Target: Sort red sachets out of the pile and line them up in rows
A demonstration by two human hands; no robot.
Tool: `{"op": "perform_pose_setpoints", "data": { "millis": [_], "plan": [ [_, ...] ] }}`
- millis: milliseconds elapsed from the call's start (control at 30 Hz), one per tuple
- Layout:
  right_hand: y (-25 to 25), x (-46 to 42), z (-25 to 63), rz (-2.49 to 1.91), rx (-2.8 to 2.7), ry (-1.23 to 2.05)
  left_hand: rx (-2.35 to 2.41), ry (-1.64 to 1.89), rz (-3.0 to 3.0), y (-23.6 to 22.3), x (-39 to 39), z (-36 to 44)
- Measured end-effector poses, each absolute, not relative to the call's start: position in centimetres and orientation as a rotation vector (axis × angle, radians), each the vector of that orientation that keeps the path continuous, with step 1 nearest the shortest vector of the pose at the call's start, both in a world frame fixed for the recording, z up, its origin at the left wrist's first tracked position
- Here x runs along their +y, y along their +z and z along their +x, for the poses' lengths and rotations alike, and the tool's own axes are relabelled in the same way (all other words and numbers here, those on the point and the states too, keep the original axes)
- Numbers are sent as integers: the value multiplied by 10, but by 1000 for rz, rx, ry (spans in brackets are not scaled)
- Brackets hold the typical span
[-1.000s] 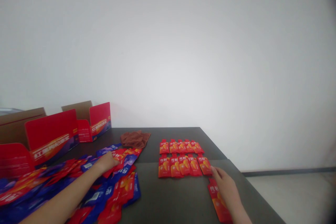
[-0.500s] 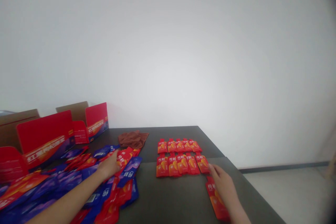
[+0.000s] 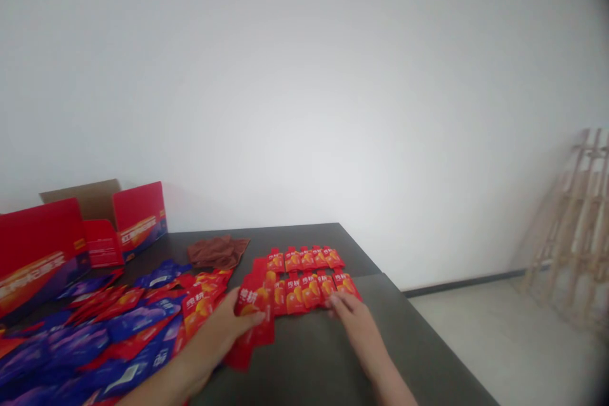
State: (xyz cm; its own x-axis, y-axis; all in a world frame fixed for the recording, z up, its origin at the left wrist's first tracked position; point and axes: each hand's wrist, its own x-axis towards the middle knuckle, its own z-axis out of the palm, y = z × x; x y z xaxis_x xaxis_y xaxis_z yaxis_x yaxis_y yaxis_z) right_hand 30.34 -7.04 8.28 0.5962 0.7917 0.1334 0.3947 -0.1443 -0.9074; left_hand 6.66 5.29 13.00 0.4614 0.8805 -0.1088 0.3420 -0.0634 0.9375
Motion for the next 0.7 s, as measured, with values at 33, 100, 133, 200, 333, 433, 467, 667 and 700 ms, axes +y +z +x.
{"op": "perform_pose_setpoints", "data": {
  "millis": [33,100,133,200,333,433,467,667,700],
  "plan": [
    [86,-71,288,-1684,-1019,562,917,575,1502,124,36,81],
    [86,-73,262,-1494,-1053,741,749,548,1281,107,11,107],
    [82,-75,254,-1449,-1054,764,716,556,1206,97,2,120],
    [69,-80,250,-1495,-1023,700,719,593,1158,76,-9,141],
    [46,-91,281,-1887,-931,468,714,628,1149,43,-14,170],
    [42,-97,306,-2121,-881,308,735,601,1130,30,-15,183],
    [42,-97,311,-2166,-871,277,750,589,1139,28,-16,186],
    [35,-94,304,-2354,-887,201,785,538,1389,29,-16,196],
    [36,-95,301,-2367,-902,177,796,534,1453,30,-16,195]
  ]
}}
